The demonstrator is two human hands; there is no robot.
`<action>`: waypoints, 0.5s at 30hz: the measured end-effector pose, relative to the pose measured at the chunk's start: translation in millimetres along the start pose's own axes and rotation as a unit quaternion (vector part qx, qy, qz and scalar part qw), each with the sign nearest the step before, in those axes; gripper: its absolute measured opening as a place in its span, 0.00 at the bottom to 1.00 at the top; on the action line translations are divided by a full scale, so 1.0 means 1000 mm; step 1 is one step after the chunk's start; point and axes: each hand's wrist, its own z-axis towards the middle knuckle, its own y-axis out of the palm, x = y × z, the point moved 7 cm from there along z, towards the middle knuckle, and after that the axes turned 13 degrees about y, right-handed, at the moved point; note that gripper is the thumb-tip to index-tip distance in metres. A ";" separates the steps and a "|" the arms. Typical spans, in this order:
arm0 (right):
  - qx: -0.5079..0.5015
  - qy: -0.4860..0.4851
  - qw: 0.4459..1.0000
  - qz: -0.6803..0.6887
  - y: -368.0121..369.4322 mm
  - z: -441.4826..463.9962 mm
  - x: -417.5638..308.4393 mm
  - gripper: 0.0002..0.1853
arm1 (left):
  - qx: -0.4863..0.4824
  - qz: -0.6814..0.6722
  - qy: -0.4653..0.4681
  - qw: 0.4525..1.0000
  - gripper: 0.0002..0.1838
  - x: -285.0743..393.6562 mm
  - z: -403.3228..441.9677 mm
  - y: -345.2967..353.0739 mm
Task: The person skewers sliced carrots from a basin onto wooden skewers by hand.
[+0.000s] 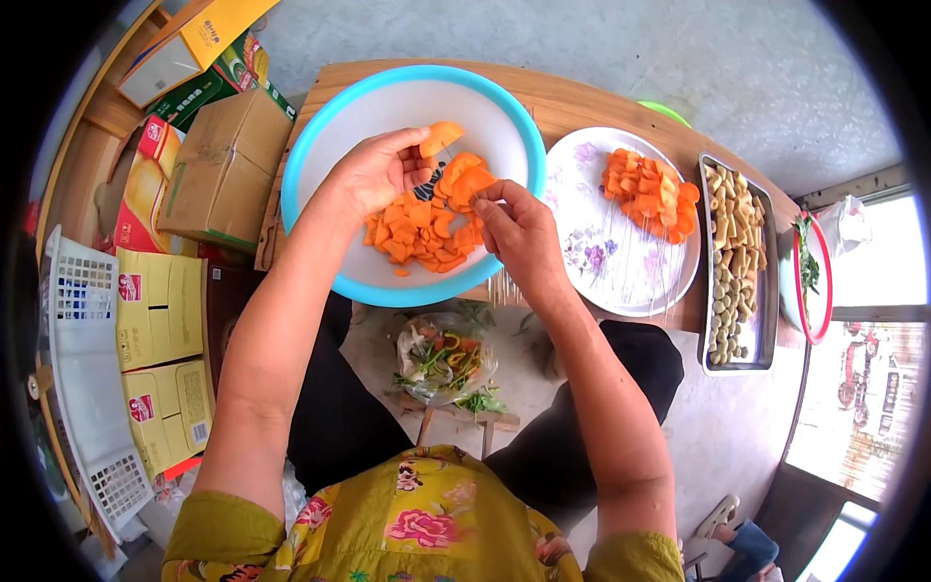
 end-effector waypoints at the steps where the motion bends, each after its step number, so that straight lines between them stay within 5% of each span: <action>1: -0.002 -0.002 1.000 0.001 0.000 0.000 -0.001 0.06 | 0.003 -0.008 -0.004 1.000 0.11 0.001 -0.001 0.001; 15: -0.021 -0.010 1.000 0.018 -0.002 0.001 0.000 0.04 | 0.014 -0.096 -0.031 0.995 0.08 0.002 -0.004 0.003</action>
